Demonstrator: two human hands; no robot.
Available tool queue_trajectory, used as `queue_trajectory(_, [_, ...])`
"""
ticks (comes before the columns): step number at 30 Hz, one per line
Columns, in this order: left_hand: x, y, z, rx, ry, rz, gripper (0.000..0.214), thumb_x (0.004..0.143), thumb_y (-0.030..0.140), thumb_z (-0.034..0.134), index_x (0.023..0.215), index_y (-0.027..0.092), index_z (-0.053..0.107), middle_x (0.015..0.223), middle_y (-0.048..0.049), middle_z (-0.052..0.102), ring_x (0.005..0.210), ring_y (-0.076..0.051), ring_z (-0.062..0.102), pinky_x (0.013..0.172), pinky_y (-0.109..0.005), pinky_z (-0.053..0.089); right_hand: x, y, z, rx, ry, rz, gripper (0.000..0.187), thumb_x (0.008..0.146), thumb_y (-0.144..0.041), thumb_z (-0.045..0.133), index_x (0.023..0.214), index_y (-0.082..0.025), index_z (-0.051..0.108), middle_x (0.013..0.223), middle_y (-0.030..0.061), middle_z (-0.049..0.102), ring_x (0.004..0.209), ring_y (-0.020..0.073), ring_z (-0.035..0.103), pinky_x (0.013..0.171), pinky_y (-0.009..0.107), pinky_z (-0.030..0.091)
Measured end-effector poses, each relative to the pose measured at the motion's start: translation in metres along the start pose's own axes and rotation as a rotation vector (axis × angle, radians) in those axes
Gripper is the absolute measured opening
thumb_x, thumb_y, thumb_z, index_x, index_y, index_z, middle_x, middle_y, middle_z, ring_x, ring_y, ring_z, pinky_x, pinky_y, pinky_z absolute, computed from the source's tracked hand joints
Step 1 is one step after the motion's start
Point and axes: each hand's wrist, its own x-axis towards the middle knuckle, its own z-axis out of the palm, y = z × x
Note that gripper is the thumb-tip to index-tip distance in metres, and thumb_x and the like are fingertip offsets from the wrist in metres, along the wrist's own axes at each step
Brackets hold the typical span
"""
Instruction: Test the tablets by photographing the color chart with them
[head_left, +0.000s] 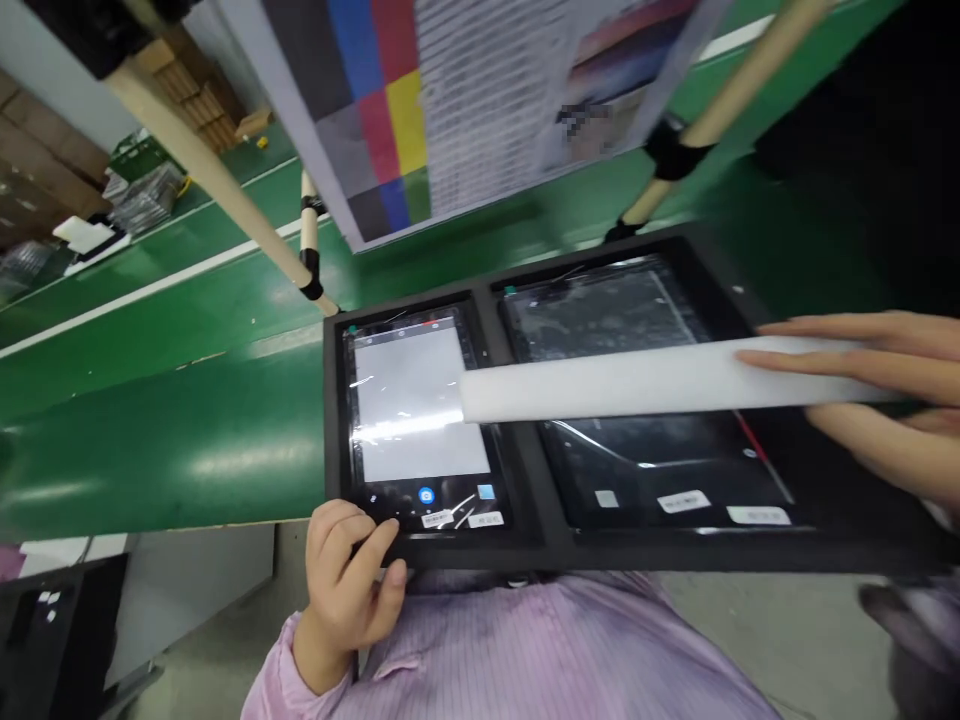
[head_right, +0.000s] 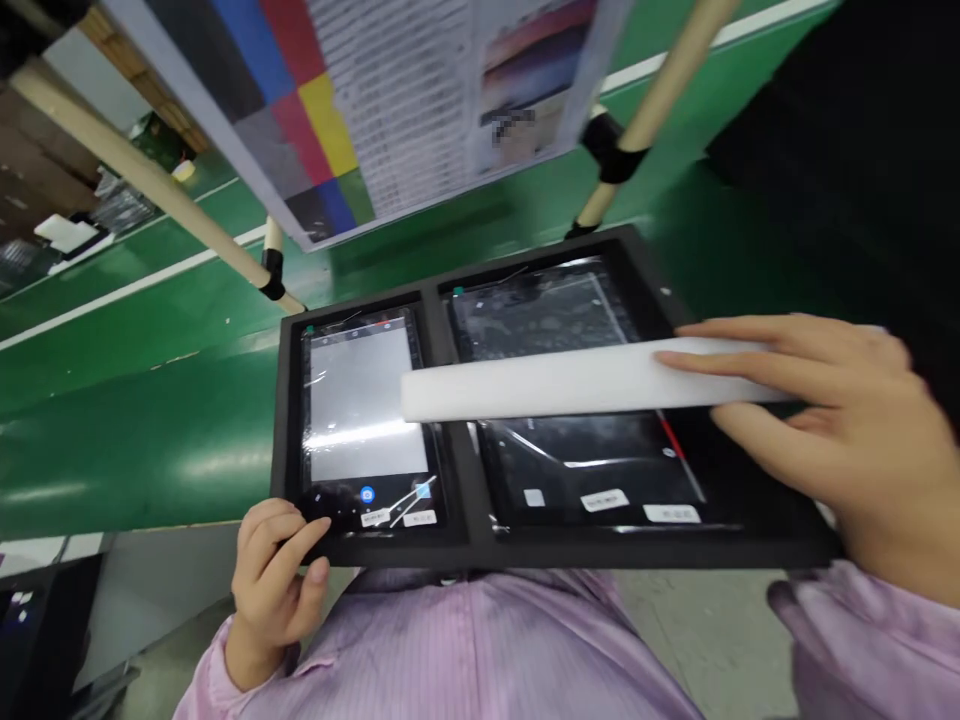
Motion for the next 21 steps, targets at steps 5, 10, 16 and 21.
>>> queue_trajectory(5, [0.002, -0.002, 0.003, 0.017, -0.045, -0.009, 0.022, 0.085, 0.008, 0.061, 0.106, 0.015, 0.067, 0.086, -0.0066, 0.06, 0.088, -0.022, 0.059, 0.079, -0.039, 0.051, -0.012, -0.005, -0.001, -0.011, 0.339, 0.063, 0.043, 0.085, -0.042, 0.047, 0.113, -0.016, 0.067, 0.121, 0.0126, 0.064, 0.113, 0.0248, 0.061, 0.1, 0.042, 0.049])
queue_trajectory(10, [0.03, 0.022, 0.002, 0.002, -0.141, 0.032, 0.026, 0.088, 0.005, 0.058, 0.11, 0.015, 0.066, 0.092, -0.0077, 0.061, 0.095, -0.023, 0.058, 0.085, -0.039, 0.051, -0.037, 0.034, 0.009, -0.196, 0.58, 0.374, 0.081, 0.079, -0.059, 0.046, 0.133, -0.001, 0.061, 0.116, 0.0233, 0.058, 0.117, 0.0313, 0.055, 0.099, 0.044, 0.048])
queue_trajectory(16, [0.118, 0.053, 0.015, 0.07, -0.452, 0.357, 0.023, 0.095, 0.018, 0.054, 0.114, 0.016, 0.066, 0.107, -0.0117, 0.066, 0.107, -0.027, 0.056, 0.09, -0.044, 0.051, -0.044, 0.057, 0.022, -0.218, -0.092, 0.696, 0.077, 0.08, -0.062, 0.039, 0.141, -0.02, 0.06, 0.14, 0.0185, 0.048, 0.127, 0.0444, 0.044, 0.103, 0.064, 0.039])
queue_trajectory(21, [0.21, 0.038, 0.075, 0.214, -0.692, 0.256, 0.035, 0.099, 0.02, 0.042, 0.129, 0.014, 0.06, 0.136, -0.0159, 0.06, 0.128, -0.031, 0.052, 0.105, -0.051, 0.043, -0.033, 0.018, 0.007, 0.194, 0.127, 0.569, 0.071, 0.087, -0.053, 0.037, 0.142, -0.011, 0.056, 0.14, 0.0151, 0.051, 0.133, 0.0297, 0.048, 0.12, 0.045, 0.036])
